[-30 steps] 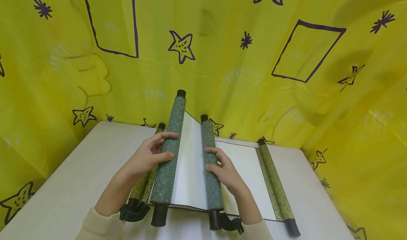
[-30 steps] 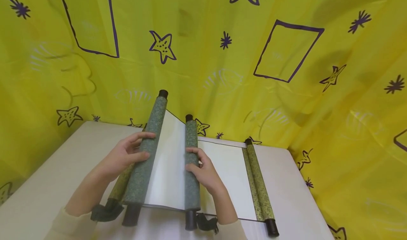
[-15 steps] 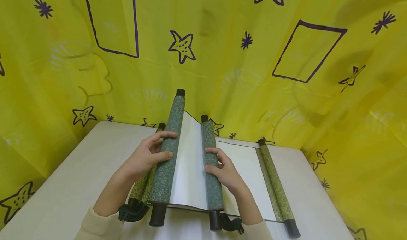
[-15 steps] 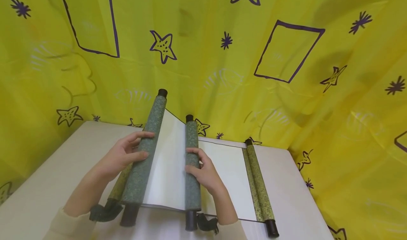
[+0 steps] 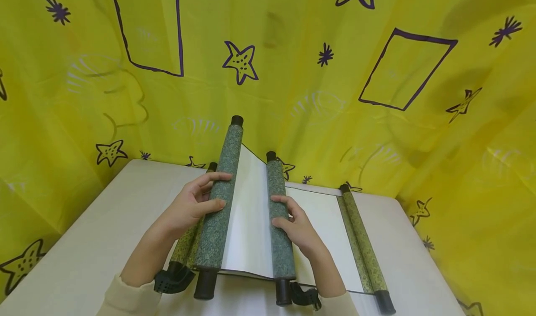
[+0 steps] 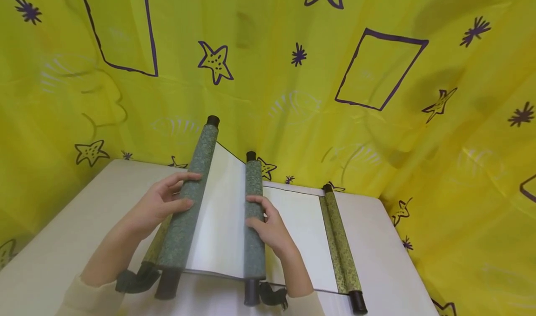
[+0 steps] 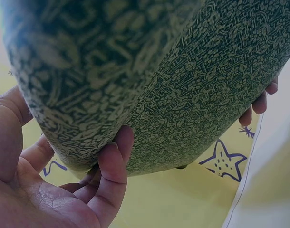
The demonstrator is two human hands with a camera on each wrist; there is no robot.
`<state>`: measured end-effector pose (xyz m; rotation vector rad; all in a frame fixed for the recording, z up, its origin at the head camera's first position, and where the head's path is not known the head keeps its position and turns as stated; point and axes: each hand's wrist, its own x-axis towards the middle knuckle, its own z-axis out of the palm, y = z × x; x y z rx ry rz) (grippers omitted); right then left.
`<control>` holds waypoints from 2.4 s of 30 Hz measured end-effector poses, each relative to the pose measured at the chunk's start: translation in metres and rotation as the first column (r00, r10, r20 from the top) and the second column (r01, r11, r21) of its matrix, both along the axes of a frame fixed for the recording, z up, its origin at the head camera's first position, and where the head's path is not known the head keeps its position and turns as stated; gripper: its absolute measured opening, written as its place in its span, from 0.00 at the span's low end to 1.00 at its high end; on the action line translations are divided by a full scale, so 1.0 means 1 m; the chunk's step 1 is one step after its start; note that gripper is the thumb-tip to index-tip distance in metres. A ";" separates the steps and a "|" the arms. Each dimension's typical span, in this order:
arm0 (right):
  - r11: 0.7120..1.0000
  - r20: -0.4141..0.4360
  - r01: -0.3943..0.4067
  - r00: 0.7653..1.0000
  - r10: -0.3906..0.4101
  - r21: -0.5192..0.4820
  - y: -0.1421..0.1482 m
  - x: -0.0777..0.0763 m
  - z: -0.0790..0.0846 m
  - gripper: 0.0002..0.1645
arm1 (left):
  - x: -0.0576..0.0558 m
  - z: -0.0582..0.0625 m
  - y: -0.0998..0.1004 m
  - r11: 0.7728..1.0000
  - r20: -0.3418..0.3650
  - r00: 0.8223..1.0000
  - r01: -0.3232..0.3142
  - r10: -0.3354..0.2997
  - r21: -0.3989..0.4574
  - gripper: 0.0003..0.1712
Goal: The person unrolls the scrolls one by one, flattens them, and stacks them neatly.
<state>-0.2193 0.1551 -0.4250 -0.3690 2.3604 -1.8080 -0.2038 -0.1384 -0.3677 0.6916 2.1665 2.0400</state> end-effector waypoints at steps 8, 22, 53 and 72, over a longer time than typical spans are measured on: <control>1.000 0.022 -0.011 1.000 0.012 -0.029 0.000 -0.001 0.001 0.32 | 0.001 0.003 0.000 1.000 -0.003 1.000 0.007 -0.007 0.026 0.30; 1.000 0.013 0.006 1.000 -0.005 -0.011 0.001 0.001 0.000 0.33 | 0.004 0.003 -0.005 1.000 -0.011 1.000 -0.014 0.015 0.021 0.30; 1.000 0.022 0.010 1.000 -0.010 -0.003 0.003 0.001 -0.002 0.31 | 0.005 0.004 -0.011 0.997 0.020 1.000 0.003 -0.004 0.080 0.30; 1.000 0.023 -0.008 1.000 0.008 -0.005 0.005 0.001 -0.003 0.28 | 0.006 0.006 -0.014 0.997 0.026 1.000 -0.018 0.016 0.080 0.29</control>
